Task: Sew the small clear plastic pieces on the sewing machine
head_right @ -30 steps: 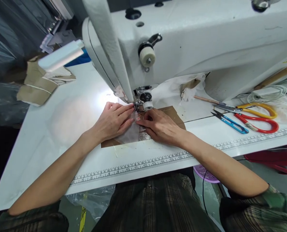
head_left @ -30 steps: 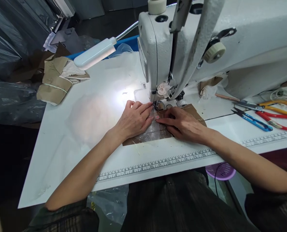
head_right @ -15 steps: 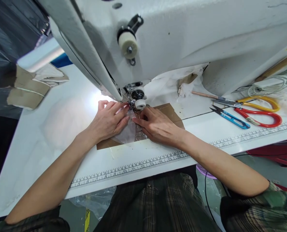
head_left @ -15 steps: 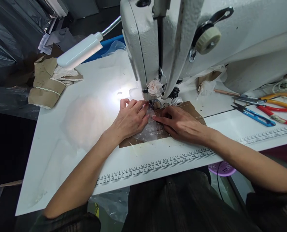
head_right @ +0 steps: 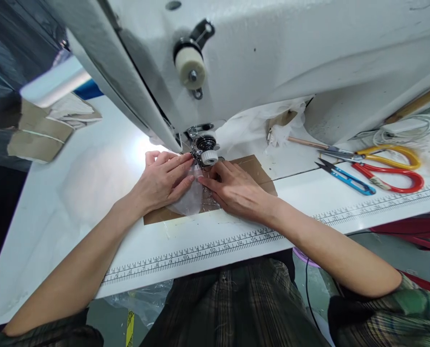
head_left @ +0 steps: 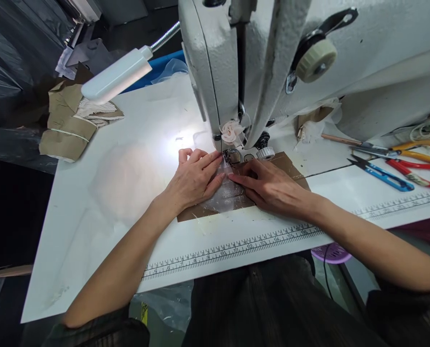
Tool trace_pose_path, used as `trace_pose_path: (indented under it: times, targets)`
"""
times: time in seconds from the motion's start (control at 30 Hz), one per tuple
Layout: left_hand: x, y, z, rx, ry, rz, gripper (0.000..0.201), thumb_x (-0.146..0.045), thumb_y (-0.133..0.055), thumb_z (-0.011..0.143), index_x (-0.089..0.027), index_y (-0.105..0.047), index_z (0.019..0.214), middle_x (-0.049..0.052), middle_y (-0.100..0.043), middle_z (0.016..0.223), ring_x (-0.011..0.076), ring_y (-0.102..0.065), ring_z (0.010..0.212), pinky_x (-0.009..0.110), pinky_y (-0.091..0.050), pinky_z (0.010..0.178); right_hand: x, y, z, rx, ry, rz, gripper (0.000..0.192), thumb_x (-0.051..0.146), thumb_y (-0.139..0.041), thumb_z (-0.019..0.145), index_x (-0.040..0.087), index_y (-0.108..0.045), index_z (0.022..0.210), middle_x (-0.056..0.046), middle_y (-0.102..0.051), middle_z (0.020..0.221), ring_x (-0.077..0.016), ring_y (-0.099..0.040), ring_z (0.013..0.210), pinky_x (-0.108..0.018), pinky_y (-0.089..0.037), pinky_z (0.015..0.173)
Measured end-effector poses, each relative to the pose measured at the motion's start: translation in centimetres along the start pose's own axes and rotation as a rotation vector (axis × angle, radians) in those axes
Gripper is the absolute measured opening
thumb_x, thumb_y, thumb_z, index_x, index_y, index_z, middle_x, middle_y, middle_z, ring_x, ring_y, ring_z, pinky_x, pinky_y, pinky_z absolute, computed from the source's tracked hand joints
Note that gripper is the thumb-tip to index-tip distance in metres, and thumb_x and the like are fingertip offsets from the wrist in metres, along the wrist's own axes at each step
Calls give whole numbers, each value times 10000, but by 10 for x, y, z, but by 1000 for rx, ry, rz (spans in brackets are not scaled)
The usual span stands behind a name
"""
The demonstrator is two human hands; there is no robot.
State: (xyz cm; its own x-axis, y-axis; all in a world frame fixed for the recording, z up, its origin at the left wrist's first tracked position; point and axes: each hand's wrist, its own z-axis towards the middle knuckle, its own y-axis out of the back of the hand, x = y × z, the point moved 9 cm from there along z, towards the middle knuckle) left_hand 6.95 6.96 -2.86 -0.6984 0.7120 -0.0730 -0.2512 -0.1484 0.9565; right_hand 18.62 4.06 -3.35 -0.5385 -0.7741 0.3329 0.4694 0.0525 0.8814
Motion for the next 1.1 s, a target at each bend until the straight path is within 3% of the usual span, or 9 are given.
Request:
trace_pose_path:
  times: [0.57, 1.1]
  targets:
    - [-4, 3, -2, -33, 3, -17, 350, -323, -495, 958, -188, -623, 1255, 117, -626, 1337, 284, -570, 991, 520, -379, 903, 0, 0, -3, -18, -17, 19, 389, 155, -461, 936, 209, -643, 1275, -127, -546, 1035, -249, -507, 955, -438, -491, 870]
    - [-7, 5, -4, -62, -8, 18, 343, -342, -482, 961, -202, -632, 1236, 78, -621, 1356, 268, -575, 971, 521, -349, 929, 3, 3, -5, -114, 2, 29, 365, 164, -481, 910, 184, -694, 1205, -114, -529, 1005, -236, -542, 932, -445, -533, 856]
